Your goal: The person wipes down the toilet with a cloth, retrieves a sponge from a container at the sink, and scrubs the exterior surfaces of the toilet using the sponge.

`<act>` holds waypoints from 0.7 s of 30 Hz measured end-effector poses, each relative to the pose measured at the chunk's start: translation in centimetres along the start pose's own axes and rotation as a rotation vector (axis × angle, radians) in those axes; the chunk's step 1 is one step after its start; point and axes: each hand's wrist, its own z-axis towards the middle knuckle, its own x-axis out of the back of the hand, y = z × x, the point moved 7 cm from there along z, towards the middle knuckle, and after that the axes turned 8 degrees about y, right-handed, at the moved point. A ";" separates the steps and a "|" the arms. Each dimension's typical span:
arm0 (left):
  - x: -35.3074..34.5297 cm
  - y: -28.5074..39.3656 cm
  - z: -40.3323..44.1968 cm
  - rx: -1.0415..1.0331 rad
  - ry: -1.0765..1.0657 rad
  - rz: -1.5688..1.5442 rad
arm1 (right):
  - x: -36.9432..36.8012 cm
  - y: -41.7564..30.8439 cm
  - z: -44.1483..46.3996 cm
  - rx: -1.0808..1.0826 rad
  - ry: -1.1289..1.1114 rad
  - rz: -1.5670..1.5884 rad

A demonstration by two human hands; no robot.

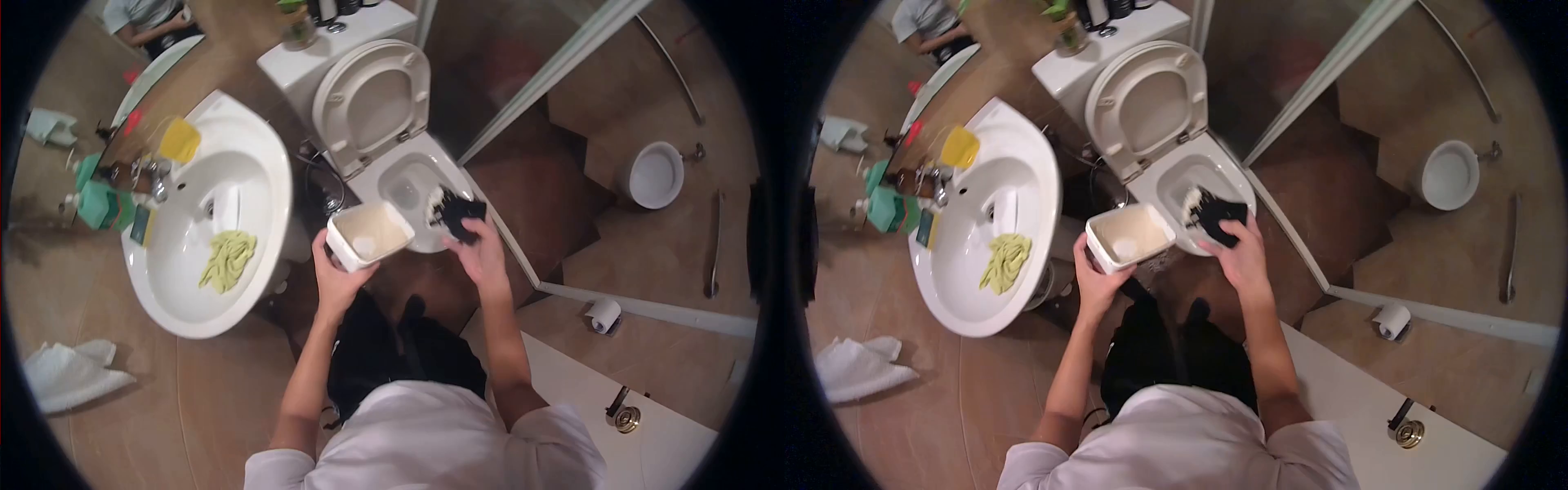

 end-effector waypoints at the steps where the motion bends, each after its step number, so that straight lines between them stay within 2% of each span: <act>1: -0.6 -1.6 -0.1 -0.015 -0.035 0.001 | 3.1 0.0 0.5 0.001 0.049 -0.025; 4: -0.1 -9.2 0.7 0.080 -0.021 -0.020 | 9.4 1.5 1.8 -0.246 0.200 0.051; 6: 2.1 -15.7 2.1 0.285 0.120 0.058 | 12.8 2.8 3.6 -0.269 0.297 0.065; 7: 3.0 -18.4 2.7 0.293 0.114 0.058 | 15.0 4.2 4.9 -0.275 0.388 0.112; 11: 8.5 -28.4 5.5 0.349 0.284 0.374 | 22.2 12.0 12.6 -0.327 0.339 0.127; 13: 11.8 -36.5 7.9 0.319 0.314 0.270 | 21.9 15.8 16.4 -0.335 0.367 0.113; 14: 13.2 -40.1 9.0 0.317 0.314 0.347 | 21.6 17.3 18.4 -0.244 0.280 0.099; 15: 14.8 -44.0 9.5 0.323 0.318 0.426 | 22.6 19.2 20.0 -0.254 0.270 0.087; 17: 17.8 -52.5 11.5 0.289 0.372 0.506 | 21.5 21.6 23.1 -0.096 -0.054 -0.086; 19: 20.7 -58.6 13.4 0.188 0.471 0.555 | 18.1 22.5 23.4 0.032 -0.095 -0.188; 21: 24.7 -66.1 15.2 0.211 0.506 0.537 | 16.6 25.5 22.9 0.049 -0.241 -0.327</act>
